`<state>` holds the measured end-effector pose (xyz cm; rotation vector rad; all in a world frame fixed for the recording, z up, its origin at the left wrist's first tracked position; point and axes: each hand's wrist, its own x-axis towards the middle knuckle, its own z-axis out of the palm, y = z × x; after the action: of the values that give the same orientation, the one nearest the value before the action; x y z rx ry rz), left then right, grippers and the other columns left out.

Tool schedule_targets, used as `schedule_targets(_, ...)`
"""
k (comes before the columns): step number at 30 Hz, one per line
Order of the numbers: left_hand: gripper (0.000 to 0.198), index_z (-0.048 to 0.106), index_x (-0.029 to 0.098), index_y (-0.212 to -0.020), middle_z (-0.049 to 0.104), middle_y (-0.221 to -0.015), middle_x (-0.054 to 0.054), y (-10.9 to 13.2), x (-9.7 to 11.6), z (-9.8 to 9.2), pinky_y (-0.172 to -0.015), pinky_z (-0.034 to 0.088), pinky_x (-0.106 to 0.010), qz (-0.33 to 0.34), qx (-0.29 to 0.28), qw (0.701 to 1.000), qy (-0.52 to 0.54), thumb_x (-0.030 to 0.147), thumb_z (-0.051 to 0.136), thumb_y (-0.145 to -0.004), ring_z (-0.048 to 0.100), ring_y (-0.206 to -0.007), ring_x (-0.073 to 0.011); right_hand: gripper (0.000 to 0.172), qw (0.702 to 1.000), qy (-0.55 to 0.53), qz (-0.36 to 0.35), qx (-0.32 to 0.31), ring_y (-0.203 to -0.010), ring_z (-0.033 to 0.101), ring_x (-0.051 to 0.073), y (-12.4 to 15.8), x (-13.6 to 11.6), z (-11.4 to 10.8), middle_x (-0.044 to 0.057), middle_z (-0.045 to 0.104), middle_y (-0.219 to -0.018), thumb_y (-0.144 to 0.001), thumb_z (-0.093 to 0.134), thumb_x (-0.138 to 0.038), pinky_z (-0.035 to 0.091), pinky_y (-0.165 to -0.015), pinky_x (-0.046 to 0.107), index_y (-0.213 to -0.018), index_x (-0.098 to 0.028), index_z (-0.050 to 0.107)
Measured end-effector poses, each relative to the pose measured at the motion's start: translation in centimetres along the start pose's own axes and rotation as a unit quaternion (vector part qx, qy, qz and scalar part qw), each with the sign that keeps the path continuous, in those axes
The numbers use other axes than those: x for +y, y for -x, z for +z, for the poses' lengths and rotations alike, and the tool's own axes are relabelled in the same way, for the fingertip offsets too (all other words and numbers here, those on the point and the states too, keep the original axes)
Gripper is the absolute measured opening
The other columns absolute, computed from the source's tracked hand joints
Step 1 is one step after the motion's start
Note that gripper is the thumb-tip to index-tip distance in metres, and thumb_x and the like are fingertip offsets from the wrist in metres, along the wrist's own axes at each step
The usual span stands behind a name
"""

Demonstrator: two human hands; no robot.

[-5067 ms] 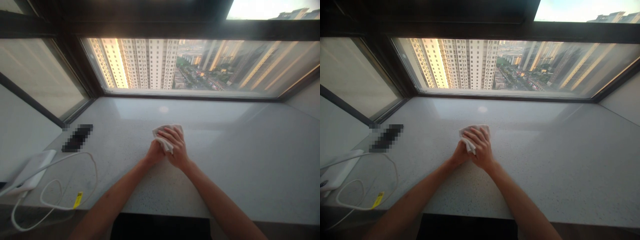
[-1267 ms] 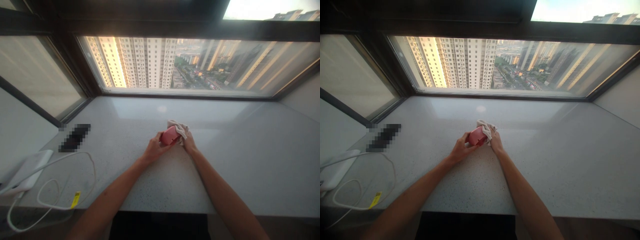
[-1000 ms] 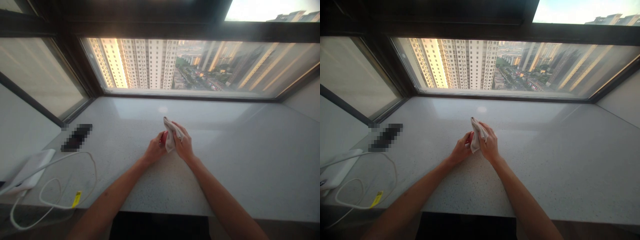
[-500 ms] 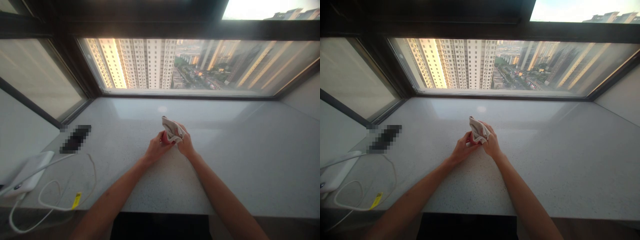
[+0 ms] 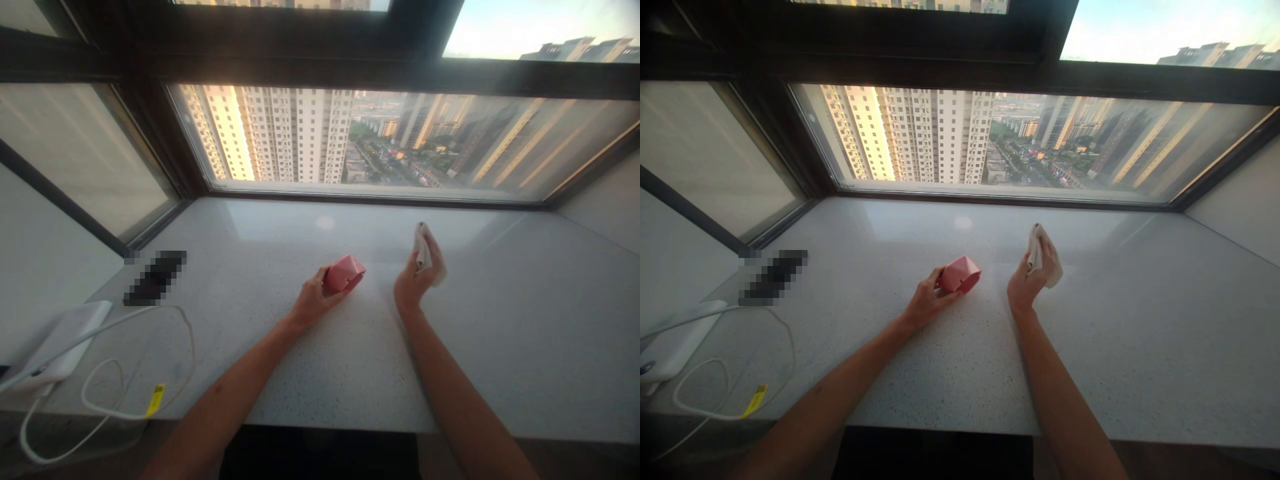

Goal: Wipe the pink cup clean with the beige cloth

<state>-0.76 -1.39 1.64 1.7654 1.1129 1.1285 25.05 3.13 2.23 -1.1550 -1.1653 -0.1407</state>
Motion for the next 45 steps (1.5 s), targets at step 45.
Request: schedule_targets(45,0.063,0.061,0.019,-0.141,0.078,-0.125,-0.012,0.2,-0.2,-0.1,-0.097,0.065,-0.039,0.01,0.011,1.0,-0.009,0.04,0.086,-0.087,0.077,-0.107,-0.0246,0.055,0.932,-0.177,0.28,-0.145,-0.11,0.077,0.031,5.3,-4.7,3.7,0.012,0.082,-0.109,-0.106,0.044,-0.058,0.064,-0.095,0.046,-0.12,-0.016,0.077)
